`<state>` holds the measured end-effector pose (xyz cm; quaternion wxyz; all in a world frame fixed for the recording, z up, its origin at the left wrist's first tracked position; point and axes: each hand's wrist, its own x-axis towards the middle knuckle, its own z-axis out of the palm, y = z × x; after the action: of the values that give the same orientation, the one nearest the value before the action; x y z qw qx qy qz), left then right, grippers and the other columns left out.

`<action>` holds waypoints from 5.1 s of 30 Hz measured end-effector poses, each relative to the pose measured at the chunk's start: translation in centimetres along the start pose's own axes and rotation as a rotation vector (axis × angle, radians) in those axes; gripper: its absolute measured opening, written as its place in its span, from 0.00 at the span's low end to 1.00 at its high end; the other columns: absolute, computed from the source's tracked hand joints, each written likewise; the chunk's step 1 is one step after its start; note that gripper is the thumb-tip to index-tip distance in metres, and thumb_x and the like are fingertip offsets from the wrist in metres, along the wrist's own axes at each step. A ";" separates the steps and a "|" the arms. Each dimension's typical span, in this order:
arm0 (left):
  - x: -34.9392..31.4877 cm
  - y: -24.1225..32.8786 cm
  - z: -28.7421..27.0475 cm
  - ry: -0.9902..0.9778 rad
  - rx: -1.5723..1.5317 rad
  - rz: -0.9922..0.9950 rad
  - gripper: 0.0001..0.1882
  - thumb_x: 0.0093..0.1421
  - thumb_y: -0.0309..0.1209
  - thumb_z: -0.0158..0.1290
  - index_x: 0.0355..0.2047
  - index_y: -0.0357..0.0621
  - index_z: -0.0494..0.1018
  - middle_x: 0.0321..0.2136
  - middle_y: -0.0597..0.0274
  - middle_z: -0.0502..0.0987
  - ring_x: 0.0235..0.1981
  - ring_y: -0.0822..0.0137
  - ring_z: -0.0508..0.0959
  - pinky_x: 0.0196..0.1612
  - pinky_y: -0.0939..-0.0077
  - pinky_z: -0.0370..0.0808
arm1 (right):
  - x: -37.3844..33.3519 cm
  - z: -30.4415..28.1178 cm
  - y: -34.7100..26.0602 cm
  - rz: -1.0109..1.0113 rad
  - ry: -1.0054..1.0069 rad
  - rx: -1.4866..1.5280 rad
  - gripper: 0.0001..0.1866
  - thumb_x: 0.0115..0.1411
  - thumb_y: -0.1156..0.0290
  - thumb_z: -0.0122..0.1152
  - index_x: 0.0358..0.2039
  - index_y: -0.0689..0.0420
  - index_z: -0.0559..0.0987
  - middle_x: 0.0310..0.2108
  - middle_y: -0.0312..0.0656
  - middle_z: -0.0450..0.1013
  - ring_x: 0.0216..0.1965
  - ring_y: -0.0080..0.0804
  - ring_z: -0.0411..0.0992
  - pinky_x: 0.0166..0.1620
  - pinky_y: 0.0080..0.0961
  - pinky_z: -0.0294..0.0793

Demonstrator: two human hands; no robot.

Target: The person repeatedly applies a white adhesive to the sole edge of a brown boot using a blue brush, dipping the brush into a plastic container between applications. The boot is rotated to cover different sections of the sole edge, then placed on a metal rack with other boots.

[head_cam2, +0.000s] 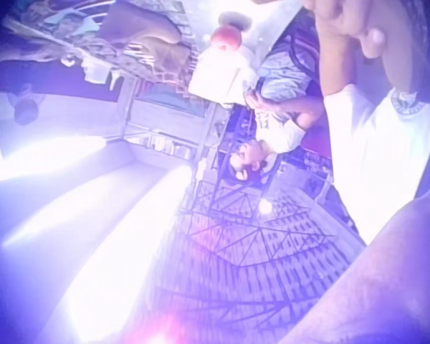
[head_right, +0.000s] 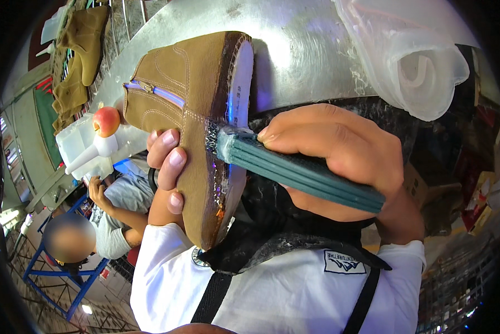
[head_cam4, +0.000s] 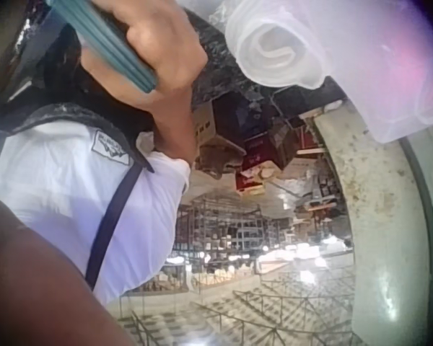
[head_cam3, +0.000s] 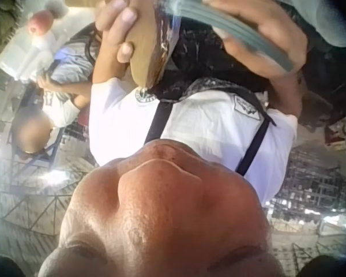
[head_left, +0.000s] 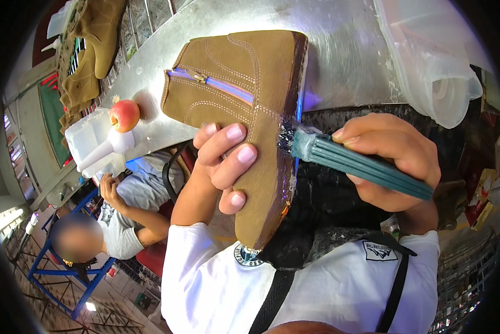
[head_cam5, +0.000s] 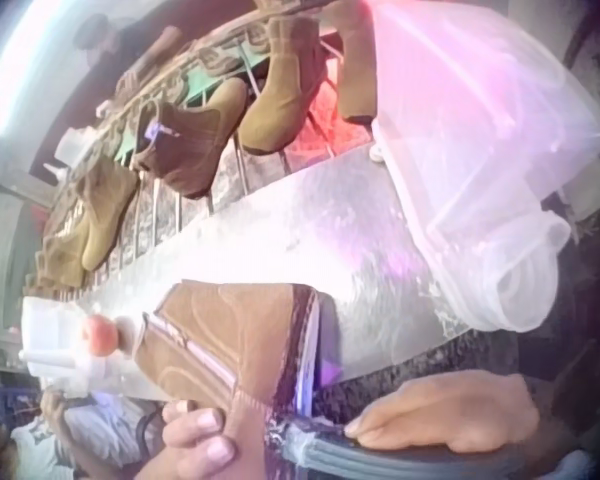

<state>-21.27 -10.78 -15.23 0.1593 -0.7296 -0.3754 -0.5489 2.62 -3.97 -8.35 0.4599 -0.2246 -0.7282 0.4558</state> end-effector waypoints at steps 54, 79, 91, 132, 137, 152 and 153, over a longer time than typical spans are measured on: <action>9.8 -0.2 -1.2 -0.462 -0.074 0.137 0.21 0.58 0.23 0.55 0.49 0.38 0.60 0.52 0.37 0.74 0.50 0.38 0.78 0.51 0.38 0.73 | -2.2 -4.7 -7.5 0.530 0.212 0.491 0.15 0.57 0.71 0.65 0.40 0.70 0.79 0.30 0.53 0.79 0.21 0.32 0.77 0.24 0.26 0.79; 11.8 0.8 -0.5 -0.555 -0.040 0.192 0.20 0.53 0.23 0.57 0.45 0.38 0.65 0.50 0.42 0.76 0.48 0.44 0.79 0.50 0.45 0.74 | -1.5 -6.8 -9.2 -0.080 -0.156 0.072 0.16 0.55 0.64 0.70 0.34 0.64 0.81 0.30 0.52 0.79 0.25 0.34 0.80 0.27 0.21 0.79; 12.8 0.6 0.1 -0.568 -0.005 0.093 0.33 0.49 0.30 0.64 0.54 0.35 0.64 0.53 0.42 0.74 0.50 0.42 0.77 0.53 0.47 0.71 | -2.1 -5.5 -12.4 -0.229 -0.039 -0.233 0.19 0.62 0.59 0.67 0.35 0.65 0.77 0.31 0.54 0.78 0.21 0.30 0.74 0.20 0.20 0.68; 21.3 -4.7 0.4 -1.011 -0.339 -0.359 0.53 0.36 0.43 0.73 0.63 0.41 0.62 0.42 0.43 0.79 0.43 0.40 0.81 0.44 0.55 0.78 | 5.5 -8.5 -6.1 0.139 0.086 0.596 0.21 0.57 0.77 0.67 0.52 0.65 0.79 0.53 0.64 0.73 0.44 0.45 0.81 0.44 0.37 0.83; 21.1 -5.7 -0.1 -1.008 -0.386 -0.415 0.60 0.35 0.43 0.75 0.67 0.41 0.56 0.45 0.42 0.79 0.44 0.40 0.81 0.45 0.56 0.78 | 6.8 -5.8 -5.4 -0.211 0.076 0.211 0.17 0.54 0.81 0.68 0.47 0.66 0.83 0.48 0.61 0.78 0.44 0.46 0.81 0.48 0.34 0.81; 21.8 -5.7 -1.2 -1.088 -0.407 -0.412 0.40 0.36 0.36 0.78 0.51 0.43 0.75 0.47 0.53 0.78 0.50 0.49 0.77 0.55 0.61 0.72 | 12.9 -13.3 -12.7 -0.146 -0.412 -0.447 0.20 0.61 0.77 0.63 0.54 0.67 0.77 0.52 0.61 0.75 0.49 0.47 0.79 0.48 0.35 0.81; 21.7 -5.7 -1.1 -1.096 -0.402 -0.416 0.40 0.36 0.36 0.78 0.51 0.42 0.75 0.47 0.53 0.78 0.49 0.49 0.78 0.55 0.62 0.73 | 12.6 -12.8 -13.1 -0.089 -0.401 -0.417 0.19 0.61 0.76 0.64 0.53 0.67 0.78 0.51 0.61 0.76 0.49 0.47 0.79 0.49 0.36 0.81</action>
<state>-23.65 0.37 4.13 -0.3076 -0.8328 -0.4261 -0.1739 8.98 4.96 11.02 0.2704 -0.1875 -0.8917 0.3108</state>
